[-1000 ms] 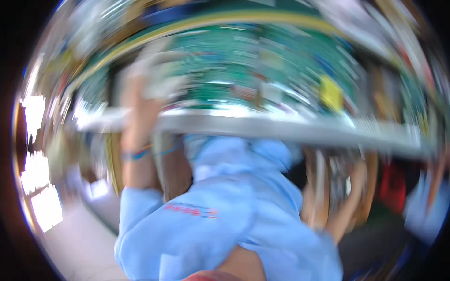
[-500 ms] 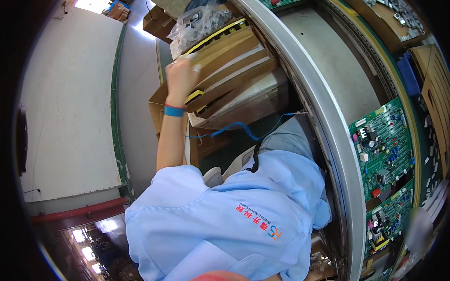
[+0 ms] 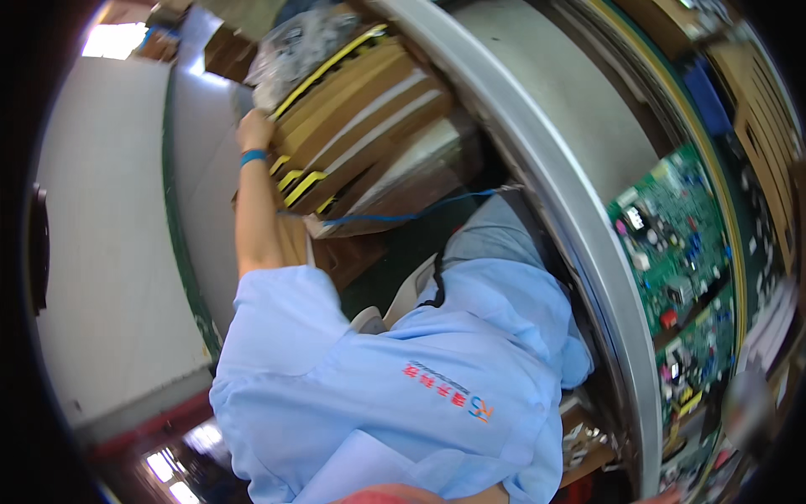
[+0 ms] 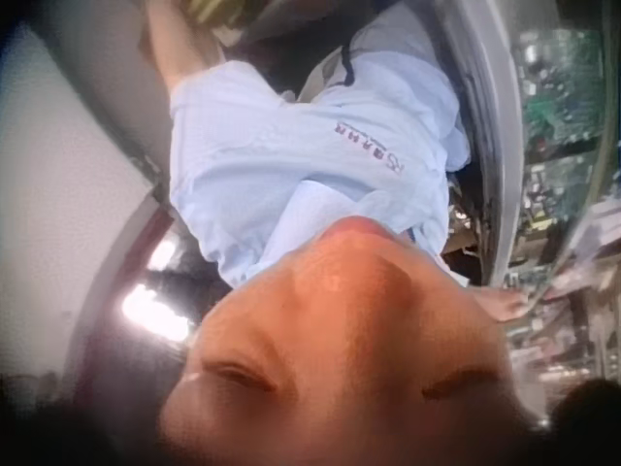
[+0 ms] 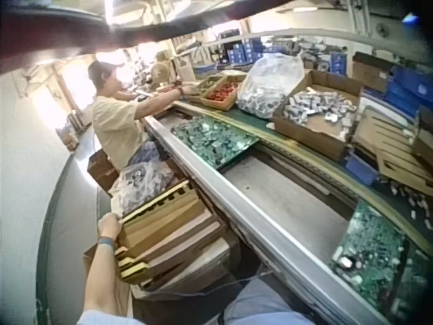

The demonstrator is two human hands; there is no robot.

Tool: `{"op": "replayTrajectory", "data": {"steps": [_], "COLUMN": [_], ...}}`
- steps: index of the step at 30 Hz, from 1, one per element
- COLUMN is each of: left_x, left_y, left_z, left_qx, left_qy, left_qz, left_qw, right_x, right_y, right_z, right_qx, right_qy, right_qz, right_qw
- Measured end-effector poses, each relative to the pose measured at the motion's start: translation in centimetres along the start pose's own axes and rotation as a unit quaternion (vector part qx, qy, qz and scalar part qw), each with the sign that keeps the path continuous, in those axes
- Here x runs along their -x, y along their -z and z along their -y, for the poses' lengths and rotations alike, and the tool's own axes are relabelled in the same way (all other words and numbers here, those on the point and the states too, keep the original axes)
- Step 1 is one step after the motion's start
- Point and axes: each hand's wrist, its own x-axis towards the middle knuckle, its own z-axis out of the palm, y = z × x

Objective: Manually assemble components such as transformers and heatsinks onto green printed circuit boards (PCBs) on a moving assembly line.

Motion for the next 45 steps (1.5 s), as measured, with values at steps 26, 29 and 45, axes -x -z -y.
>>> {"op": "replayTrajectory", "data": {"steps": [26, 29, 45], "left_x": [2.5, 2.3, 6.0], "left_y": [-2.0, -0.5, 13.3], "left_z": [5.8, 6.3, -15.5], "left_qx": [0.044, 0.107, 0.727], "left_qy": [-0.113, -0.128, -0.148], "left_qz": [-0.105, -0.150, 0.113], "left_qw": [0.987, 0.974, 0.661], "right_x": [10.7, 10.8, 10.0], "right_y": [-31.1, -31.3, -31.6], "right_z": [30.2, 30.2, 31.0], "right_qx": [0.060, 0.062, 0.095], "right_qy": [0.485, 0.490, 0.521], "right_qz": [0.383, 0.389, 0.420], "right_qw": [0.784, 0.778, 0.737]}}
